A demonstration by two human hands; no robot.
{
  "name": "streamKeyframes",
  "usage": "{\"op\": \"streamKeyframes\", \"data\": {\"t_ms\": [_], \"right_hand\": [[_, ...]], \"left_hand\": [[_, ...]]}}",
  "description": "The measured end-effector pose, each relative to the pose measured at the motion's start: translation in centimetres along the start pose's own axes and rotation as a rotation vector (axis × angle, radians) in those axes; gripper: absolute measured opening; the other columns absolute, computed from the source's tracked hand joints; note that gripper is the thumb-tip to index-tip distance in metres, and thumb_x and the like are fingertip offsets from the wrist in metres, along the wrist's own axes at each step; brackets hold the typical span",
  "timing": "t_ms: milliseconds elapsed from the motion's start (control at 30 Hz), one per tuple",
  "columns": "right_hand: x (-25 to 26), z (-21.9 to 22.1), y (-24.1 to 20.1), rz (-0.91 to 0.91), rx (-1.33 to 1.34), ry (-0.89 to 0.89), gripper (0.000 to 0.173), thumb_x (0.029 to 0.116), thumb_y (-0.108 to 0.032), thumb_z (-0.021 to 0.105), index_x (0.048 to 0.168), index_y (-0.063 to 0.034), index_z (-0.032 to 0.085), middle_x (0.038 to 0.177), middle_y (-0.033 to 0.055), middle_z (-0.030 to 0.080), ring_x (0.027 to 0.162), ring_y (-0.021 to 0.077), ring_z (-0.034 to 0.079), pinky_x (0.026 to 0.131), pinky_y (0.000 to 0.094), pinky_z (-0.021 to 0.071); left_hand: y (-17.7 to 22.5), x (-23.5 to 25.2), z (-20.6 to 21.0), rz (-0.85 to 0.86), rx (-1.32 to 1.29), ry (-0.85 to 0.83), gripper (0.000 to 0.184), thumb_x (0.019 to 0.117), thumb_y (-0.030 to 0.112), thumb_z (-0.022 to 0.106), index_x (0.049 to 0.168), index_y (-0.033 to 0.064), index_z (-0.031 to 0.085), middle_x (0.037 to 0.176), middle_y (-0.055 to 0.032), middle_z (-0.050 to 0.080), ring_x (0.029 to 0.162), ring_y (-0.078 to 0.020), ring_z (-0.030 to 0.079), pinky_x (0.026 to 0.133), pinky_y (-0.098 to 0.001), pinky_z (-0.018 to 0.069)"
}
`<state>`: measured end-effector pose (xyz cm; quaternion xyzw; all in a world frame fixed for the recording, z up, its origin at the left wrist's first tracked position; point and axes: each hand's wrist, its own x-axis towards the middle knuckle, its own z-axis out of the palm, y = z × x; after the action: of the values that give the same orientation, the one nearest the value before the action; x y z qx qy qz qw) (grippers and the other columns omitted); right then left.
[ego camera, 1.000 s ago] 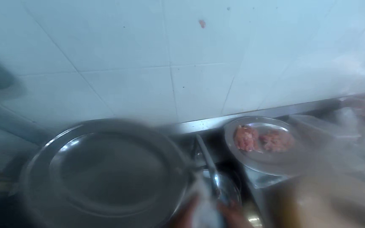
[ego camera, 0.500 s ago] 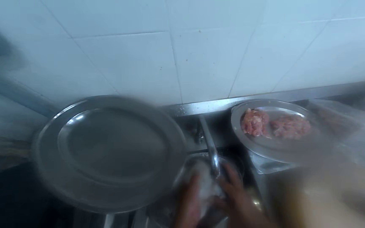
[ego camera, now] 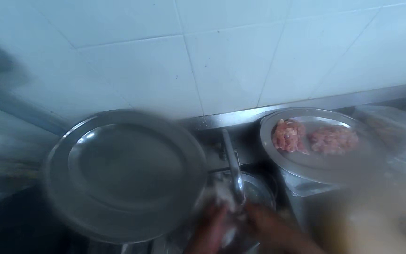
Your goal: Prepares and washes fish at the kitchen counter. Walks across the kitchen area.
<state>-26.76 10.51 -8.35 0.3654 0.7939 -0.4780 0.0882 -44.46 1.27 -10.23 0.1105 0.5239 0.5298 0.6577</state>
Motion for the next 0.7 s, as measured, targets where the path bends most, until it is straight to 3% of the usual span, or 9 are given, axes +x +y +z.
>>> {"op": "streamKeyframes", "data": {"t_ms": [67, 167, 233, 333, 400, 500, 600, 667, 700], "right_hand": [[0.1, -0.8, -0.6, 0.012, -0.066, -0.009, 0.06, 0.0997, -0.043, 0.061, 0.148, -0.0101, 0.047, 0.101, 0.0196, 0.07, 0.096, 0.0384, 0.07, 0.087, 0.0624, 0.0544], [0.9, -1.5, -0.3, 0.018, -0.074, -0.006, 0.058, 0.097, -0.06, 0.058, 0.128, -0.0117, 0.063, 0.094, 0.0136, 0.071, 0.09, 0.0327, 0.07, 0.082, 0.0616, 0.0553], [1.4, -1.6, -0.4, 0.037, -0.108, -0.029, 0.057, 0.0963, -0.06, 0.059, 0.122, -0.0091, 0.065, 0.095, 0.0146, 0.07, 0.092, 0.0337, 0.07, 0.084, 0.0616, 0.0549], [1.5, -0.8, -0.3, 0.002, -0.158, -0.007, 0.053, 0.1029, -0.052, 0.052, 0.119, -0.0028, 0.064, 0.094, 0.0195, 0.069, 0.091, 0.0375, 0.069, 0.085, 0.0604, 0.0544], [1.7, -0.1, 0.3, -0.018, -0.138, 0.075, 0.05, 0.1058, -0.048, 0.047, 0.12, -0.0032, 0.065, 0.09, 0.0192, 0.069, 0.087, 0.0369, 0.07, 0.082, 0.0585, 0.0554], [2.1, 1.8, 0.8, 0.033, -0.146, 0.148, 0.052, 0.1053, -0.047, 0.046, 0.133, -0.0059, 0.061, 0.096, 0.0185, 0.072, 0.092, 0.0361, 0.072, 0.085, 0.0578, 0.0568], [2.4, 1.9, -0.9, 0.161, -0.193, 0.08, 0.062, 0.1003, -0.039, 0.058, 0.155, -0.0127, 0.042, 0.115, 0.0199, 0.07, 0.104, 0.0382, 0.07, 0.091, 0.0588, 0.0556], [2.5, 2.5, -1.9, 0.172, -0.293, 0.157, 0.059, 0.0979, -0.032, 0.061, 0.151, -0.0106, 0.046, 0.117, 0.0198, 0.069, 0.1, 0.0384, 0.071, 0.086, 0.0566, 0.0578], [2.5, 3.1, -1.8, 0.13, -0.356, 0.253, 0.049, 0.0973, -0.028, 0.061, 0.142, -0.0088, 0.054, 0.108, 0.0184, 0.071, 0.091, 0.0368, 0.073, 0.079, 0.0538, 0.0599]], "left_hand": [[0.1, 0.0, 0.1, -0.002, 0.031, 0.033, 0.035, 0.1046, 0.018, 0.053, 0.133, -0.0028, 0.052, 0.112, -0.0158, 0.069, 0.1, -0.0255, 0.071, 0.088, -0.0455, 0.0616], [0.4, -0.1, 0.2, -0.035, 0.09, 0.034, 0.035, 0.1057, 0.019, 0.051, 0.134, -0.0022, 0.051, 0.112, -0.0153, 0.069, 0.099, -0.0253, 0.071, 0.085, -0.0451, 0.0627], [-0.1, -0.1, 0.2, -0.061, 0.147, 0.004, 0.037, 0.1078, 0.023, 0.048, 0.135, -0.0022, 0.052, 0.115, -0.0152, 0.068, 0.102, -0.0251, 0.071, 0.086, -0.0447, 0.0633], [-0.9, 0.3, -0.2, -0.07, 0.163, 0.035, 0.039, 0.1092, 0.025, 0.046, 0.136, -0.0032, 0.052, 0.117, -0.0166, 0.069, 0.102, -0.0265, 0.072, 0.087, -0.045, 0.0637], [-0.8, 0.6, -0.5, -0.065, 0.184, 0.071, 0.038, 0.1085, 0.023, 0.048, 0.135, -0.003, 0.053, 0.117, -0.0168, 0.07, 0.1, -0.0266, 0.073, 0.086, -0.0441, 0.0645], [-0.3, 0.8, -0.6, -0.067, 0.321, 0.061, 0.032, 0.1032, 0.015, 0.053, 0.13, -0.0021, 0.057, 0.111, -0.0149, 0.071, 0.094, -0.0243, 0.074, 0.083, -0.0421, 0.0649], [0.5, 0.9, 0.1, -0.027, 0.677, 0.072, 0.034, 0.0958, 0.018, 0.064, 0.127, 0.0037, 0.063, 0.107, -0.009, 0.071, 0.092, -0.0171, 0.072, 0.085, -0.039, 0.0627], [0.5, 0.9, 1.1, -0.004, 0.913, 0.125, 0.039, 0.0961, 0.022, 0.064, 0.133, 0.0069, 0.062, 0.115, -0.0085, 0.07, 0.103, -0.0162, 0.069, 0.094, -0.0392, 0.0566], [0.3, 1.1, 1.4, 0.011, 0.978, 0.165, 0.039, 0.0973, 0.023, 0.062, 0.133, 0.0072, 0.062, 0.116, -0.0088, 0.07, 0.105, -0.0173, 0.068, 0.097, -0.0408, 0.0555]]}}
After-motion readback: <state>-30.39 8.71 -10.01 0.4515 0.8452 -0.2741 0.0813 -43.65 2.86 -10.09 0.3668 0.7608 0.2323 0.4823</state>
